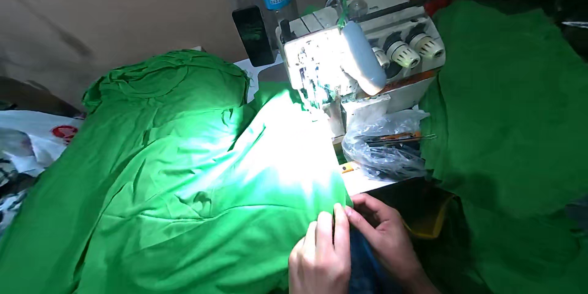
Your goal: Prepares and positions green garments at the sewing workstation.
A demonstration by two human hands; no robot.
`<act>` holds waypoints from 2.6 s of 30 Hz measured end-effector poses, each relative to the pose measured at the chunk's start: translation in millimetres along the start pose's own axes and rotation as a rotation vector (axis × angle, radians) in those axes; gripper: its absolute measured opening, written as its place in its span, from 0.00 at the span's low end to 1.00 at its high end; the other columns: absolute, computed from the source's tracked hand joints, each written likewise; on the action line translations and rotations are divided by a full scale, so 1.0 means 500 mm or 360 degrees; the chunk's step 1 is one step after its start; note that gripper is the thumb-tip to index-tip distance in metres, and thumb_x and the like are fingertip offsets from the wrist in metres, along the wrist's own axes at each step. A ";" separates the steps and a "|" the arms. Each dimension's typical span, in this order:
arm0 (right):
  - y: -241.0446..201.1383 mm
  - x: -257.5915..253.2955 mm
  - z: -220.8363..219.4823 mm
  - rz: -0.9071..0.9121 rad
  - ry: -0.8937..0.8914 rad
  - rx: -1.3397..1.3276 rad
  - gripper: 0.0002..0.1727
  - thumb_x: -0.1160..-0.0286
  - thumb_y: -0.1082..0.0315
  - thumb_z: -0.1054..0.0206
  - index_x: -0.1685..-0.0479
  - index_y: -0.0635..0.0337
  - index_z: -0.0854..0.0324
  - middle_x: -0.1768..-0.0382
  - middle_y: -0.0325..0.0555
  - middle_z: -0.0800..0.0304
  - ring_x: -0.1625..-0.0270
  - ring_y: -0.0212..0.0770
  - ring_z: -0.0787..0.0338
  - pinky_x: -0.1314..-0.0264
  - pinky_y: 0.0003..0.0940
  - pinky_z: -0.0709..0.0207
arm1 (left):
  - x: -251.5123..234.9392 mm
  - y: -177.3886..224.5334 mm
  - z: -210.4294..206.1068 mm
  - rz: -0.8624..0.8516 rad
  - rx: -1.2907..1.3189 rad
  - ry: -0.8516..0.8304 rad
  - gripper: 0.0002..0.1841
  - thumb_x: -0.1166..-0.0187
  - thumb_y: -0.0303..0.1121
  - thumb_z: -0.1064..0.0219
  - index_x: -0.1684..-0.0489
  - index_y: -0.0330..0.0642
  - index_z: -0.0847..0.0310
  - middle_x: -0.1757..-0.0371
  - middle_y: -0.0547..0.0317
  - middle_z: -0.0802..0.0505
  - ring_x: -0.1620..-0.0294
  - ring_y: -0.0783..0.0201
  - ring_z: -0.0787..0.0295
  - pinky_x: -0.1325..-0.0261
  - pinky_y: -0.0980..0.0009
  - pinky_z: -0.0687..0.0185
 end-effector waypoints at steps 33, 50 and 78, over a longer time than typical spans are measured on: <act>0.007 -0.016 -0.022 -0.0075 0.0007 -0.0360 0.09 0.28 0.75 0.38 0.63 0.54 0.11 0.68 0.28 0.07 0.63 0.19 0.10 0.56 0.17 0.15 | -0.024 0.013 -0.014 0.0171 -0.0103 -0.0121 0.20 0.36 0.21 0.31 0.43 0.27 0.11 0.72 0.50 0.11 0.85 0.61 0.18 0.86 0.73 0.29; -0.041 -0.146 -0.041 0.0185 0.0042 -0.0073 0.07 0.30 0.78 0.37 0.69 0.59 0.15 0.74 0.28 0.13 0.71 0.16 0.17 0.65 0.12 0.22 | -0.136 -0.013 -0.042 0.0274 0.0012 -0.0121 0.07 0.37 0.21 0.28 0.66 0.28 0.09 0.70 0.41 0.08 0.66 0.44 0.06 0.71 0.58 0.16; -0.054 -0.101 -0.006 0.0051 -0.0050 -0.0069 0.05 0.27 0.78 0.33 0.66 0.60 0.14 0.74 0.31 0.10 0.73 0.21 0.13 0.65 0.17 0.16 | -0.025 -0.036 -0.042 -0.0234 -0.0056 0.0573 0.20 0.28 0.50 0.37 0.46 0.49 0.17 0.44 0.53 0.12 0.35 0.52 0.22 0.23 0.55 0.45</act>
Point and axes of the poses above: each hand's wrist, its own x-axis away from the middle knuckle, its own z-axis out of the back of the hand, y = z × x, the point moved 10 cm from there along -x, towards the middle knuckle
